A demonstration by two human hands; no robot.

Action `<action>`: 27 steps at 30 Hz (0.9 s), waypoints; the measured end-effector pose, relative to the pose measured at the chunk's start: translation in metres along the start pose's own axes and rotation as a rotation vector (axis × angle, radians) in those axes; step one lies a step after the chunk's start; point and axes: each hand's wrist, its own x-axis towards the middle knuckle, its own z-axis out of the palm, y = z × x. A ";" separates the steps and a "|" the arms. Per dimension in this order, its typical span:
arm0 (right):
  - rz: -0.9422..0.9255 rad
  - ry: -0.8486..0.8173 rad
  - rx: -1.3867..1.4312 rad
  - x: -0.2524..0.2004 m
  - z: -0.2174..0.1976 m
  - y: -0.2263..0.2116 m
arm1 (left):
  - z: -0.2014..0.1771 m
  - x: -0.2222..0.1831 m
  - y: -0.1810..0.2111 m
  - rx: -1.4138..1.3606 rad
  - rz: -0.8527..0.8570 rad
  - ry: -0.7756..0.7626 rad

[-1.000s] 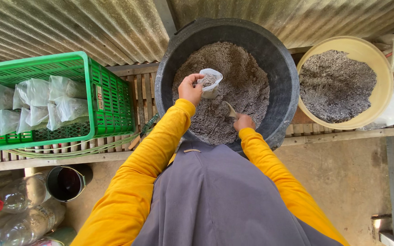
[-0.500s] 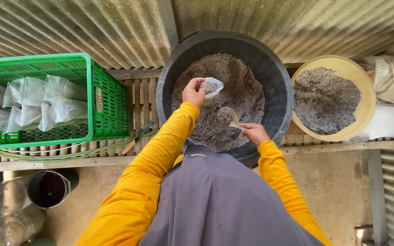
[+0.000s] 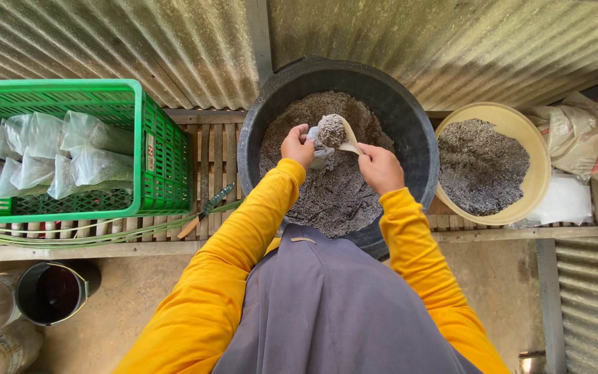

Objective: The person scoops gray granular material from a large black basin into small white plastic bags using a wooden spoon. After filling each bag, the person ties it closed and places it into a green crate. The process is repeated multiple times.

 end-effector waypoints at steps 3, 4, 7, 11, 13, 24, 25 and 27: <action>-0.314 0.256 -0.256 0.000 0.018 -0.009 | -0.001 0.002 -0.001 -0.007 0.008 0.011; -0.359 0.285 -0.308 0.001 0.022 -0.009 | -0.002 0.003 -0.001 -0.006 0.005 0.015; -0.480 0.381 -0.458 -0.003 0.036 -0.007 | -0.003 0.003 -0.001 -0.010 -0.006 0.021; -0.562 0.496 -0.615 -0.012 0.043 -0.009 | -0.004 0.003 0.003 -0.023 -0.008 0.027; -0.545 0.483 -0.650 -0.015 0.042 -0.006 | -0.003 0.002 0.004 -0.020 -0.019 0.031; 0.208 -0.050 0.769 0.070 0.091 0.050 | 0.002 -0.003 -0.015 -0.109 -0.009 -0.091; 0.257 -0.113 0.850 0.076 0.098 0.053 | 0.000 -0.003 -0.015 -0.123 -0.024 -0.131; 0.357 -0.245 1.004 0.082 0.105 0.054 | -0.005 -0.005 -0.011 -0.153 -0.058 -0.206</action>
